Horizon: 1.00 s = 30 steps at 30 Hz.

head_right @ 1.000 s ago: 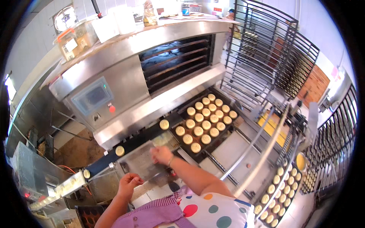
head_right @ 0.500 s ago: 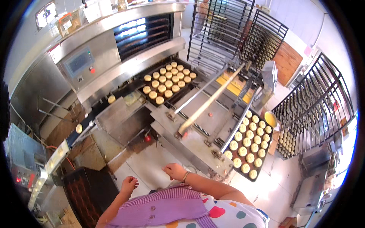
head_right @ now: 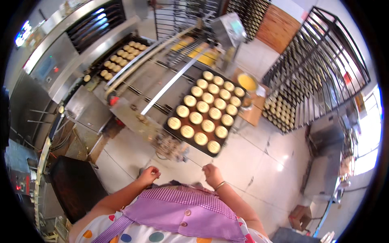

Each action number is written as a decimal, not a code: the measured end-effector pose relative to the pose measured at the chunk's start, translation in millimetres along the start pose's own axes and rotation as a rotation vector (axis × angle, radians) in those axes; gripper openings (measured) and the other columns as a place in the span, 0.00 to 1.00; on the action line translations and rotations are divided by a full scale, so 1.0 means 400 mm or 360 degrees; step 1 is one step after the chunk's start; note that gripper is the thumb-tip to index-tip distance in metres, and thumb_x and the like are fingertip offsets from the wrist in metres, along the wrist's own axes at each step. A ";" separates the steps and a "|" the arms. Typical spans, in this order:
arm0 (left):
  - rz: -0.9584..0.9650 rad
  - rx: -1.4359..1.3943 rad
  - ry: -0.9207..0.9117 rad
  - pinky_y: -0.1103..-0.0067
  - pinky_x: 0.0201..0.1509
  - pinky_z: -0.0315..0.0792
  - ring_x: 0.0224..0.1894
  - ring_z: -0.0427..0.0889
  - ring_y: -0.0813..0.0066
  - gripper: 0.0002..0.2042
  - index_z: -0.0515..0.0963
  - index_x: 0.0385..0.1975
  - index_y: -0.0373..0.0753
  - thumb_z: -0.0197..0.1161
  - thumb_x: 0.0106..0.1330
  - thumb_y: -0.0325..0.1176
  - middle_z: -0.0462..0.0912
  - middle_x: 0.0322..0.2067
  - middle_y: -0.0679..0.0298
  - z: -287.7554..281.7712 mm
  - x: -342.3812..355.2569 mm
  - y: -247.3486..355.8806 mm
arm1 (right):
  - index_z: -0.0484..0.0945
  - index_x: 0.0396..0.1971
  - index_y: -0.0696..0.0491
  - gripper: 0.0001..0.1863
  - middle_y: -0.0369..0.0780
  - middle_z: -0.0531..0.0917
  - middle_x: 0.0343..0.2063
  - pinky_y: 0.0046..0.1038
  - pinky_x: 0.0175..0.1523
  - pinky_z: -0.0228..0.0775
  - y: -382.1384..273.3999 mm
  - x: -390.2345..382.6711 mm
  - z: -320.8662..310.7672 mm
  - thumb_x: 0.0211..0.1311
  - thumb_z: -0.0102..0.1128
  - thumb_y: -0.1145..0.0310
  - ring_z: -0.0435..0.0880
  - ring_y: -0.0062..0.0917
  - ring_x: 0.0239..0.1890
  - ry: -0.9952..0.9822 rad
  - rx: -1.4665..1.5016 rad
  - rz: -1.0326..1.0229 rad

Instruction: The person brushes liquid onto small pastries on a tray using a brush, places the tray into a rack, and then rotates empty trays into an oven.

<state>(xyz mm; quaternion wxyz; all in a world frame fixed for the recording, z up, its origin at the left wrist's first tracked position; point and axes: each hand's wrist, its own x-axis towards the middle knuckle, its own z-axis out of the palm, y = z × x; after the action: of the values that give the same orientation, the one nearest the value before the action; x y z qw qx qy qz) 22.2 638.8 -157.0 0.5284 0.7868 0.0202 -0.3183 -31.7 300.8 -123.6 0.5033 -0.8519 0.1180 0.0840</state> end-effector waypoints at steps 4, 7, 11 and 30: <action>0.0352 0.0261 -0.0519 0.77 0.42 0.72 0.38 0.79 0.72 0.17 0.70 0.42 0.35 0.65 0.57 0.34 0.79 0.33 0.60 0.270 0.064 0.120 | 0.75 0.34 0.60 0.09 0.36 0.73 0.19 0.24 0.23 0.74 0.069 -0.132 -0.259 0.60 0.48 0.72 0.72 0.19 0.17 0.0364 0.0282 0.0467; 0.0286 0.0375 -0.0606 0.76 0.43 0.72 0.37 0.79 0.70 0.18 0.70 0.44 0.34 0.65 0.56 0.34 0.80 0.34 0.60 0.392 0.108 0.200 | 0.75 0.36 0.61 0.09 0.37 0.74 0.20 0.23 0.23 0.74 0.170 -0.180 -0.372 0.59 0.49 0.73 0.73 0.19 0.18 0.0520 0.0397 0.0623; 0.0184 0.0529 -0.0590 0.75 0.43 0.72 0.38 0.79 0.68 0.18 0.71 0.43 0.35 0.65 0.54 0.35 0.80 0.35 0.58 0.442 0.177 0.183 | 0.75 0.37 0.60 0.09 0.38 0.77 0.23 0.22 0.24 0.74 0.234 -0.148 -0.450 0.57 0.53 0.73 0.76 0.20 0.20 0.0460 0.0342 0.0651; 0.0270 -0.0033 -0.0430 0.75 0.47 0.72 0.44 0.77 0.64 0.16 0.74 0.41 0.35 0.63 0.53 0.33 0.76 0.40 0.54 0.743 0.602 0.496 | 0.75 0.42 0.58 0.17 0.40 0.80 0.33 0.26 0.43 0.71 0.306 0.604 -0.808 0.51 0.61 0.69 0.79 0.24 0.36 -0.0096 -0.0376 0.0302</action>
<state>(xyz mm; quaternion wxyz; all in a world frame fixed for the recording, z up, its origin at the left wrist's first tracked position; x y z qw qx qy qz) 144.7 227.3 -191.5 0.5595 0.7302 -0.1143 -0.3751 172.5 -67.8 -134.6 0.3927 -0.8873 0.1719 0.1701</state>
